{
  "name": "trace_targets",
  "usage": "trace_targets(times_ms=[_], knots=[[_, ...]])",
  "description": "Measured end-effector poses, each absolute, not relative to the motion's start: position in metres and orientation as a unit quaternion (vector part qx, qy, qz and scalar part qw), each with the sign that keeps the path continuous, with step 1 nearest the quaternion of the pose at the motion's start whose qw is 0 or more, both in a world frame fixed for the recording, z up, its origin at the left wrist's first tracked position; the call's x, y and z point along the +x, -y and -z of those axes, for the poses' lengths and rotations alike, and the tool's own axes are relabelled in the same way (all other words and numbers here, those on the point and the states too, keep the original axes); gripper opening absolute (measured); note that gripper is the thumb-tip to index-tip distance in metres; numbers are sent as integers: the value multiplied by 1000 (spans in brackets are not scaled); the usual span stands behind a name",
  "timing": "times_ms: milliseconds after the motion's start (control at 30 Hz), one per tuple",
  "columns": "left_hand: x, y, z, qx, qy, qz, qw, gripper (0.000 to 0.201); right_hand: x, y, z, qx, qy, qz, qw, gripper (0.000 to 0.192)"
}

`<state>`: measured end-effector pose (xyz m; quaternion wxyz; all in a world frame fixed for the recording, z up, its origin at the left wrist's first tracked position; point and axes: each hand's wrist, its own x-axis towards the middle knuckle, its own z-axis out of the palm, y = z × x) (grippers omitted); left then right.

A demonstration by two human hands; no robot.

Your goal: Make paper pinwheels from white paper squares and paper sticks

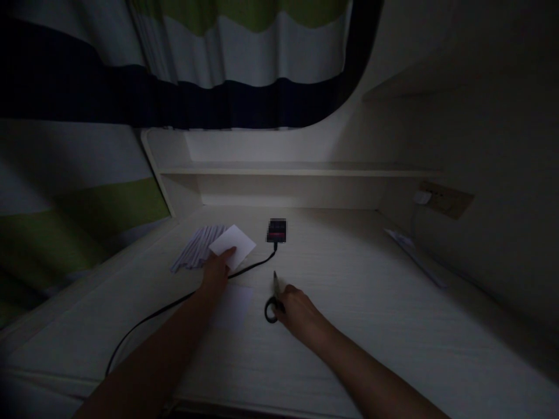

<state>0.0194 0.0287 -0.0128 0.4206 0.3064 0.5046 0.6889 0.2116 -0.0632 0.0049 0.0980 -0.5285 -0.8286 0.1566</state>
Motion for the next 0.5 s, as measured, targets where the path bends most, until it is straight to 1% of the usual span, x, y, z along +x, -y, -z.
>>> trace_targets(times_ms=[167, 367, 500], knots=[[25, -23, 11, 324, -493, -678, 440, 42, 203, 71, -5, -468, 855, -168, 144, 19], [34, -17, 7, 320, -461, -682, 468, 37, 200, 76, 2, -409, 871, -180, 203, 16], [37, -13, 6, 336, -469, -667, 471, 36, 199, 79, 1, -366, 875, -193, 250, 17]])
